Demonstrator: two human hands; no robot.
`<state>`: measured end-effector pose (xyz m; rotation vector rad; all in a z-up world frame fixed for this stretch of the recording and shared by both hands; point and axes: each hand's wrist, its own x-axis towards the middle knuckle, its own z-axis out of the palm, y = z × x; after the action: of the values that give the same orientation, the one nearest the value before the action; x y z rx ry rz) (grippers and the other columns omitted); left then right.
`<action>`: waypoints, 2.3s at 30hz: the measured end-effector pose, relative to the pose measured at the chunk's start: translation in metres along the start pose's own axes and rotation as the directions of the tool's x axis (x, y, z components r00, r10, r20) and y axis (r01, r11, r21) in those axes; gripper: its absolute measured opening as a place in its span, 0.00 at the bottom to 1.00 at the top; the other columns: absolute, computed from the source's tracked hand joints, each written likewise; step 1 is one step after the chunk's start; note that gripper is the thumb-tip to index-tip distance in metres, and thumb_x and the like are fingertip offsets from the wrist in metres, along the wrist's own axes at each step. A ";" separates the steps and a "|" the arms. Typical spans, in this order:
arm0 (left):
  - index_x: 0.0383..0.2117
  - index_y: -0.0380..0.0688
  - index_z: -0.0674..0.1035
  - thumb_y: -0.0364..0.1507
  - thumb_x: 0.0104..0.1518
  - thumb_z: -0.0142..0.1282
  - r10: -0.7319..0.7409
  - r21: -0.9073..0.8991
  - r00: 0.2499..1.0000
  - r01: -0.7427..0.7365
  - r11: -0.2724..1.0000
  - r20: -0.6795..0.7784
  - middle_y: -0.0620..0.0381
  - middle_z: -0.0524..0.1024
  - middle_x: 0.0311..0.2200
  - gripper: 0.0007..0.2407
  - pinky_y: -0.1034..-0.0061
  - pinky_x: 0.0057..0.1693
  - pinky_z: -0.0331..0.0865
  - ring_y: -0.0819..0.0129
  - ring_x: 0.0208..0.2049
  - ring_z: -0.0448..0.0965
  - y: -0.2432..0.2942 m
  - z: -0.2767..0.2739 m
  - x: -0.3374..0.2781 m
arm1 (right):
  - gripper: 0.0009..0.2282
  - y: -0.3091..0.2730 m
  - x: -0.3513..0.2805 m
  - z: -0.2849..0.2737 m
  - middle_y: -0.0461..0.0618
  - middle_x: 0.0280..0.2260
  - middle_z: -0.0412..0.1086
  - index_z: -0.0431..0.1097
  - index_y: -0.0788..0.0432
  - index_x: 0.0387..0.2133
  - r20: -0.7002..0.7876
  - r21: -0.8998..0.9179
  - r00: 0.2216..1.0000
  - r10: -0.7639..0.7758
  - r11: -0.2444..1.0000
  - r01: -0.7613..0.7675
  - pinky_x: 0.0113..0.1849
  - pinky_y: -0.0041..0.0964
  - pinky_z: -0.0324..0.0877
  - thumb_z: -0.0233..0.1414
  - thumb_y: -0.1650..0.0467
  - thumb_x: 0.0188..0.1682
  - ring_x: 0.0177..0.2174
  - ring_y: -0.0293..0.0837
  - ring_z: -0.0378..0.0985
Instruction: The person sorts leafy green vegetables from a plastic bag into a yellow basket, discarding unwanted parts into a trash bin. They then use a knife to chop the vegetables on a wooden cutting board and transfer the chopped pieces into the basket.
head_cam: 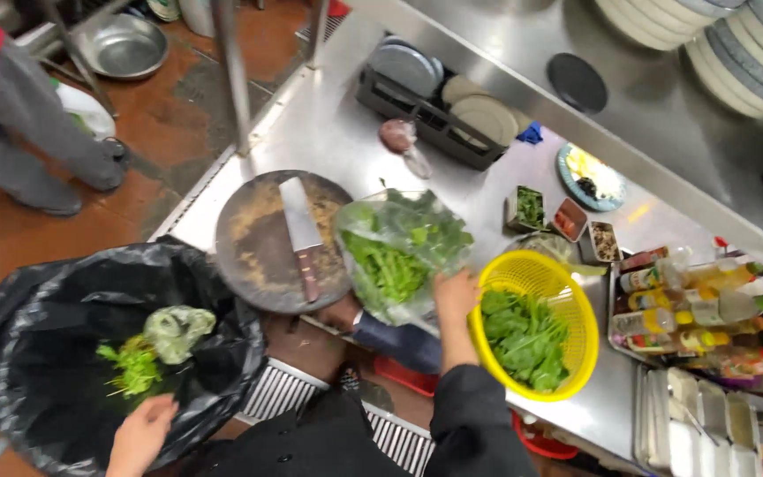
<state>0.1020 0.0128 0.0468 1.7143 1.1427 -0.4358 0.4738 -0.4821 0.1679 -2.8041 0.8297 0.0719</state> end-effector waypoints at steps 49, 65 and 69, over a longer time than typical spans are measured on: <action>0.20 0.49 0.84 0.26 0.53 0.49 0.816 0.252 0.142 -0.968 -0.004 0.560 0.56 0.79 0.16 0.10 0.65 0.33 0.76 0.55 0.21 0.80 0.592 0.088 -0.175 | 0.17 0.024 0.018 -0.278 0.43 0.25 0.74 0.81 0.48 0.27 -0.269 0.385 0.792 -0.548 0.693 0.610 0.40 0.34 0.71 0.47 0.82 0.48 0.28 0.42 0.76; 0.64 0.47 0.69 0.51 0.41 0.72 0.390 0.569 0.415 -0.588 -0.574 0.822 0.42 0.79 0.48 0.41 0.58 0.55 0.67 0.46 0.53 0.73 0.489 0.172 -0.069 | 0.32 0.068 -0.115 -0.078 0.71 0.46 0.73 0.66 0.68 0.49 0.572 -0.110 0.820 0.015 0.992 0.059 0.45 0.66 0.75 0.66 0.56 0.39 0.45 0.72 0.79; 0.71 0.52 0.58 0.58 0.44 0.66 0.309 0.512 0.437 -0.492 -0.705 0.845 0.48 0.75 0.51 0.48 0.62 0.56 0.63 0.51 0.54 0.70 0.460 0.171 -0.061 | 0.35 0.062 -0.134 -0.057 0.69 0.54 0.65 0.55 0.66 0.53 0.595 -0.150 0.798 0.092 0.989 -0.002 0.47 0.64 0.75 0.65 0.56 0.42 0.45 0.72 0.77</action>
<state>0.4975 -0.1955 0.2589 3.2521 -1.3284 -0.7652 0.3263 -0.4742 0.2255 -2.6077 0.7420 1.0138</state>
